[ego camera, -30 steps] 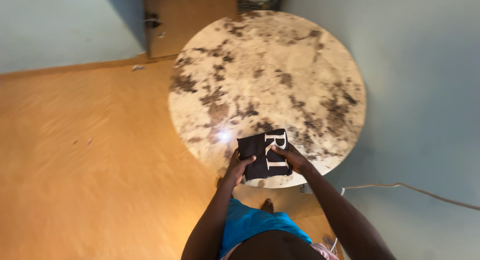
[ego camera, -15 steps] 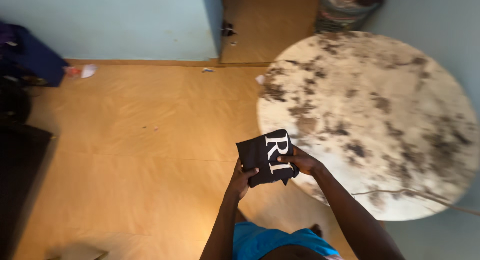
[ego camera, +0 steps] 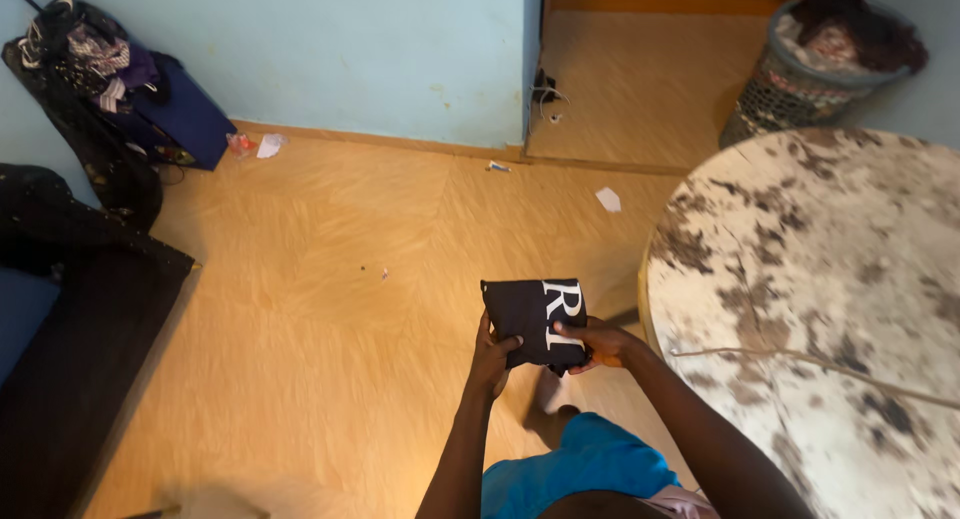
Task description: The person picks up a shirt, trousers, and a sweater one by one from a bin, folds each on a table, and places them on a shelf in a closet.
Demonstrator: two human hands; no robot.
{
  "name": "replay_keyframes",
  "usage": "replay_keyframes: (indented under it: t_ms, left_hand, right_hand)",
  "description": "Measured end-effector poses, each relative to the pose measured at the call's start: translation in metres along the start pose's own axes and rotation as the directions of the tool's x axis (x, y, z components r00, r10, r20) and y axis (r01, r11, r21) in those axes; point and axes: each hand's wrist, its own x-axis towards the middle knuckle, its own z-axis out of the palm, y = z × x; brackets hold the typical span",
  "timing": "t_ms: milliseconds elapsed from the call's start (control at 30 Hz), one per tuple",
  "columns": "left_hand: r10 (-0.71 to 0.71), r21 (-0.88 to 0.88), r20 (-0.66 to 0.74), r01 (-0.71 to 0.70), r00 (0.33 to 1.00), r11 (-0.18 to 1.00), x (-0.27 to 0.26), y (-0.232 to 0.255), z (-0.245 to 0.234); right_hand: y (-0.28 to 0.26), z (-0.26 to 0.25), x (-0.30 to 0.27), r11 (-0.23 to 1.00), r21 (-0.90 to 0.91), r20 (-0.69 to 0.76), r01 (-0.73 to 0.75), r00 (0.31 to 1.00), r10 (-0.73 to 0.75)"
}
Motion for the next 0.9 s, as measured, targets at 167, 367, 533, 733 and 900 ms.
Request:
replay_keyframes:
  t_ms: [167,367,533,733,900]
  left_hand:
    - [0.053,0.028,0.040,-0.054,0.998,0.998,0.084,0.033,-0.017]
    - [-0.019,0.266,0.020,0.013,1.000,0.964,0.224,0.095,-0.003]
    - [-0.017,0.218,0.170,-0.020,0.985,0.976,0.337,0.140,0.033]
    - [-0.151,0.238,0.242,0.093,0.958,0.967,0.445,0.163,0.097]
    - [-0.290,0.437,0.233,0.166,0.928,0.884,0.574,0.174,0.146]
  right_hand:
    - [-0.040,-0.032,0.077,0.964,0.155,0.012,0.218,0.975,-0.223]
    - [-0.147,-0.083,0.143,0.908,0.211,-0.076,0.363,0.932,-0.355]
    - [-0.248,-0.131,0.168,0.837,0.292,-0.074,0.462,0.884,-0.462]
    - [-0.328,-0.202,0.191,0.833,0.274,-0.274,0.480,0.869,-0.411]
    - [-0.395,-0.292,0.235,0.807,0.188,-0.330,0.560,0.810,-0.485]
